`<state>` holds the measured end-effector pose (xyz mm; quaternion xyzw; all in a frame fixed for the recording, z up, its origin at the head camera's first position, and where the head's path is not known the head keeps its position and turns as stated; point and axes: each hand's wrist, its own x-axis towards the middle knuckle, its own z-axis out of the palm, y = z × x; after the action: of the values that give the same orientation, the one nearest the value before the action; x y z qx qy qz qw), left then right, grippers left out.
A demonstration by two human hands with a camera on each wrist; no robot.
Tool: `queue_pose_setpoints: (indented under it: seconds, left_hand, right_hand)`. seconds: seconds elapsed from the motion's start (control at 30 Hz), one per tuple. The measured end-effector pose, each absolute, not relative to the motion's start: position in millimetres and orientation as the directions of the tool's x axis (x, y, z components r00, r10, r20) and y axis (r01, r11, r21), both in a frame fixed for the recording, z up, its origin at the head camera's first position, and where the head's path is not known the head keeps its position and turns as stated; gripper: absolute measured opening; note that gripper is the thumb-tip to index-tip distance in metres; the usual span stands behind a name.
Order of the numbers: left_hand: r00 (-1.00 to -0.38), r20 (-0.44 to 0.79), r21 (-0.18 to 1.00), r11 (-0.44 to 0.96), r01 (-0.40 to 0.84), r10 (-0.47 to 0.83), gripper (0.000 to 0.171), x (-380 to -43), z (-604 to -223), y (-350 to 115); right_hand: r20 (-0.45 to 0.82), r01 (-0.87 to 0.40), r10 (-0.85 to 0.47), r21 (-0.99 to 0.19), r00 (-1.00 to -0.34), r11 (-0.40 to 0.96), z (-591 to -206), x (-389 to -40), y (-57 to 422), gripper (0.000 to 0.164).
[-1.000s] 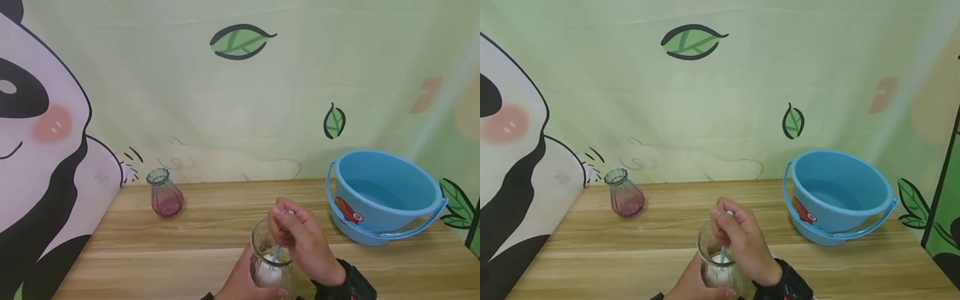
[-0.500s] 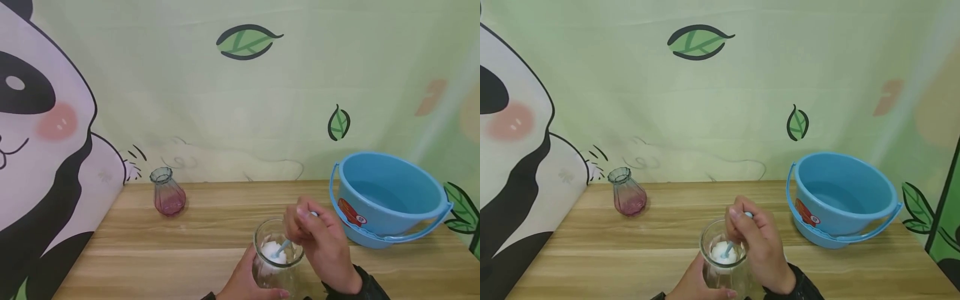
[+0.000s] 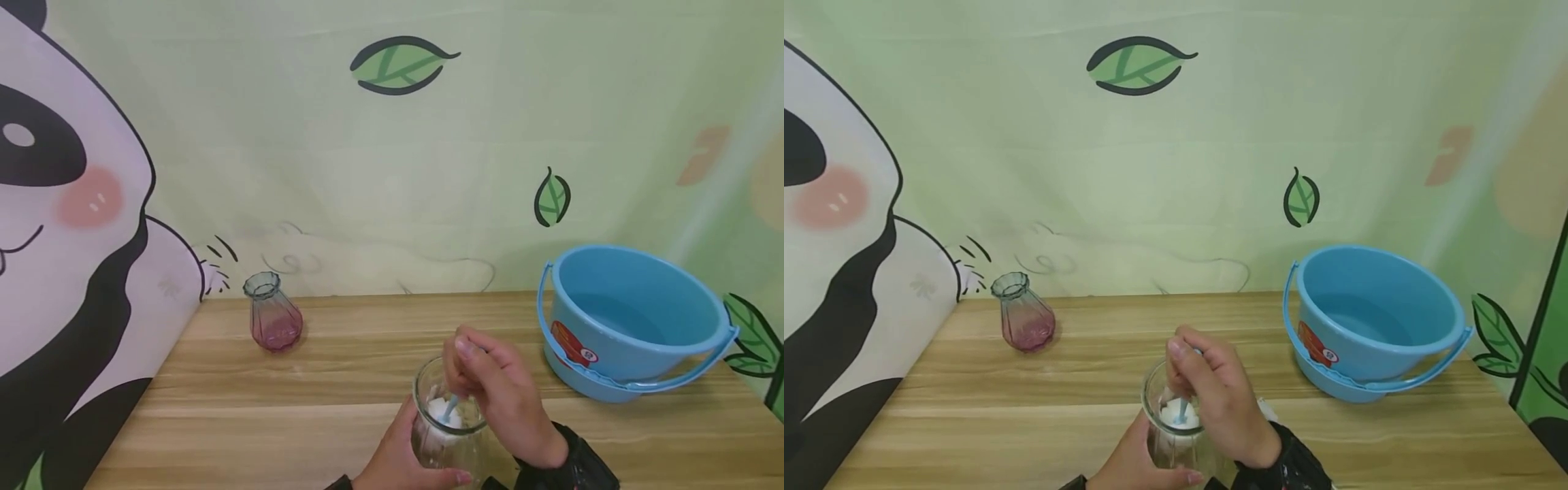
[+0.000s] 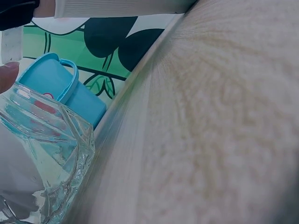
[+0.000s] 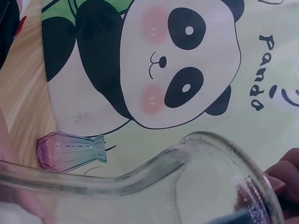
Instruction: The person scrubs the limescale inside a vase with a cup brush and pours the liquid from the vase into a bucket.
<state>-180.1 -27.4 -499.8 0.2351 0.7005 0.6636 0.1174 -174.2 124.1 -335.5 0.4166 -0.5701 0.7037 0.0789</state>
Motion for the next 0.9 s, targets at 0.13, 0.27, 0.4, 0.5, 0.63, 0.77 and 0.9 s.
queue_pose_setpoints:
  seconds: [0.13,0.27,0.4,0.5,0.63,0.77,0.9]
  left_hand:
    - [-0.851,0.149,0.988,-0.03,0.155,0.504,0.096,-180.8,-499.7,-27.7]
    - [-0.838,0.158,0.987,-0.063,0.147,0.522,0.096,-182.1,-499.7,-28.0]
    - [-0.835,0.152,0.988,-0.069,0.136,0.529,0.095,-182.9,-499.3,-28.5]
    - [-0.834,0.151,0.988,-0.063,0.139,0.531,0.095,-183.1,-498.5,-28.5]
    - [-0.826,0.164,0.986,-0.078,0.145,0.539,0.094,-183.2,-498.3,-28.3]
    - [-0.819,0.171,0.985,-0.099,0.14,0.548,0.09,-181.0,-491.7,-28.3]
    - [-0.811,0.18,0.983,-0.133,0.128,0.557,0.086,-175.1,-475.0,-29.6]
  right_hand:
    - [0.632,-0.577,-0.393,-0.774,-0.668,-0.262,-336.1,-172.9,124.0,0.034]
    - [0.598,-0.574,-0.402,-0.796,-0.694,-0.192,-335.0,-172.8,123.6,0.034]
    - [0.576,-0.572,-0.405,-0.807,-0.71,-0.145,-333.9,-173.4,123.1,0.034]
    - [0.566,-0.572,-0.413,-0.811,-0.713,-0.124,-333.8,-173.5,123.5,0.033]
    - [0.559,-0.57,-0.428,-0.813,-0.71,-0.117,-334.2,-173.1,123.7,0.032]
    - [0.553,-0.56,-0.438,-0.819,-0.709,-0.129,-334.6,-173.1,123.4,0.031]
    - [0.545,-0.557,-0.453,-0.822,-0.706,-0.12,-336.1,-173.5,122.8,0.031]
